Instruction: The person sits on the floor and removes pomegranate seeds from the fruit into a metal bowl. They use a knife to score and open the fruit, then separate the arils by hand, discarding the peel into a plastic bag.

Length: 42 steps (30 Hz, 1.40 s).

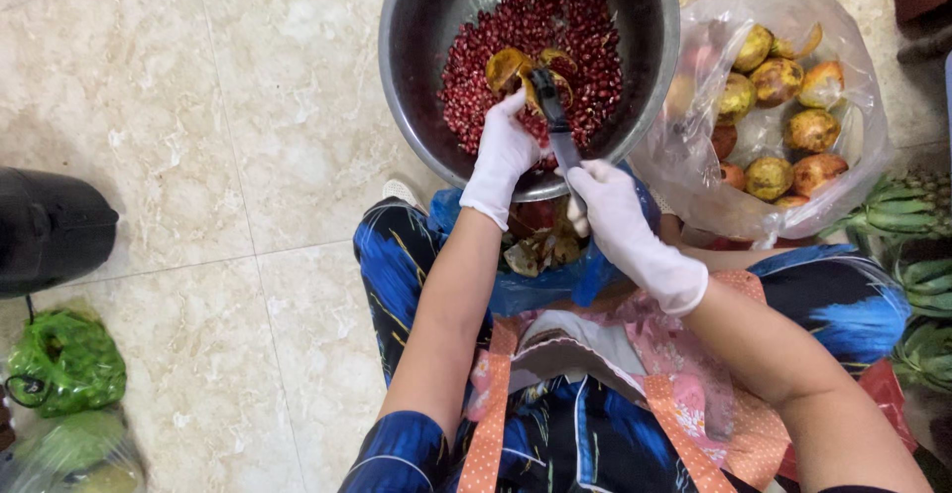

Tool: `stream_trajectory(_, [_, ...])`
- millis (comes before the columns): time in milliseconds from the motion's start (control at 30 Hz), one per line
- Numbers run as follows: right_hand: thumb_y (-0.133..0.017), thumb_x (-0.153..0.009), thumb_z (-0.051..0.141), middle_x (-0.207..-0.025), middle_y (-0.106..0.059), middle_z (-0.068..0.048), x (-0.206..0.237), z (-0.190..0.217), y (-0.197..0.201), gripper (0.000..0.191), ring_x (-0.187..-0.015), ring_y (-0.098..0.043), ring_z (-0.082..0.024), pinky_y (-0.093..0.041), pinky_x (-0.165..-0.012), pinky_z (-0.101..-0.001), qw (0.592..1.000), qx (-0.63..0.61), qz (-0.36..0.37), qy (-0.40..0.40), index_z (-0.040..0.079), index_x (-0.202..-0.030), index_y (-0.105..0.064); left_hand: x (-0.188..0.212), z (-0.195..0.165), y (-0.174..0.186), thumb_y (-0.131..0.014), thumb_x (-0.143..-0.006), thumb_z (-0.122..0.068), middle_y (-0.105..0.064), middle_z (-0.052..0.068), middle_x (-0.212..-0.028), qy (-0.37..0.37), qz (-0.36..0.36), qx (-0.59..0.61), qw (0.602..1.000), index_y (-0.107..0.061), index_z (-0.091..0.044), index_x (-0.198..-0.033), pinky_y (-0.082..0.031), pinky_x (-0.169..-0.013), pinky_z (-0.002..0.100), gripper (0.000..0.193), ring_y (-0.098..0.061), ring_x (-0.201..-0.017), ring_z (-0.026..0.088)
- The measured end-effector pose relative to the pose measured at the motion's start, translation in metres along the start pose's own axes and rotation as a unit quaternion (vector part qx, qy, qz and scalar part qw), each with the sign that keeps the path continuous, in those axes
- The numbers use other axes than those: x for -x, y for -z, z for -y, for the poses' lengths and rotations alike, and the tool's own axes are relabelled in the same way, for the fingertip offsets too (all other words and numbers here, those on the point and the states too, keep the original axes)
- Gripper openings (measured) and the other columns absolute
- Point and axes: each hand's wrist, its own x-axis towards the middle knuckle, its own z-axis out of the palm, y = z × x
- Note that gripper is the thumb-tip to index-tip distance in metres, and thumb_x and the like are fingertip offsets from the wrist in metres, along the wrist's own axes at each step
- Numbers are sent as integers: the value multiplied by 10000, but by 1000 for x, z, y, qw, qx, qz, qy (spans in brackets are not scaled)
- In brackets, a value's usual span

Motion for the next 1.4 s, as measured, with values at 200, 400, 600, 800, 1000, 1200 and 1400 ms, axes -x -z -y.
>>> stream_trajectory(200, [-533, -1085, 264, -638, -636, -19, -2, 1, 2, 267, -442, -552, -103, -438, -417, -235, 988, 30, -12, 149, 10, -1161, -567, 8, -3, 0, -628, -884, -351, -661, 37, -1099, 10, -14, -36, 999, -638, -230, -1179, -447, -847, 517, 320, -597, -989, 290])
stream_trajectory(400, [-554, -1108, 221, -642, -563, 0, 2, 6, 1, 233, -486, -515, -73, -431, -442, -229, 984, -13, -43, 172, 15, -1210, -590, 2, -3, 3, -641, -885, -470, -635, 83, -1006, 21, -8, -60, 998, -620, -174, -1149, -427, -793, 524, 397, -587, -953, 306])
stream_trajectory(600, [-605, -1005, 148, -628, -585, -5, 5, 2, -4, 196, -461, -518, -85, -407, -399, -253, 999, -12, -27, 44, 16, -1147, -633, 9, -5, -8, -665, -872, -409, -628, 53, -1056, 25, -86, -6, 996, -612, -241, -1181, -458, -832, 518, 356, -577, -1004, 268])
stream_trajectory(800, [-577, -1069, 203, -622, -596, -23, -8, 3, -3, 203, -445, -521, -103, -415, -414, -247, 999, -23, -13, 31, 1, -1055, -568, 2, -1, -2, -707, -870, -449, -638, -8, -1003, -96, -65, -212, 970, -600, -188, -1202, -445, -761, 403, 436, -569, -911, 179])
stream_trajectory(1000, [-537, -1122, 214, -696, -616, -23, -2, 12, 3, 170, -541, -567, -84, -472, -510, -225, 966, -1, -50, 252, 53, -1172, -559, -6, -4, 9, -648, -835, -237, -693, 37, -1173, -196, 7, -220, 956, -658, -91, -1273, -463, -903, 387, 463, -626, -1087, 199])
stream_trajectory(1200, [-583, -1046, 218, -677, -610, -24, 6, 9, -8, 190, -501, -548, -86, -443, -430, -235, 991, -24, -13, 134, 46, -1122, -607, 2, -13, 8, -576, -694, -259, -664, 115, -1229, -78, 28, -1, 997, -599, -120, -1226, -459, -937, 608, 551, -622, -1095, 363])
stream_trajectory(1400, [-612, -1043, 213, -651, -582, -46, 6, 13, -13, 219, -467, -527, -109, -423, -414, -245, 1000, -12, -6, -8, 0, -1093, -609, -1, -12, 17, -578, -689, -242, -668, 154, -1215, -78, 113, 52, 989, -623, -39, -1226, -460, -994, 544, 576, -604, -1120, 386])
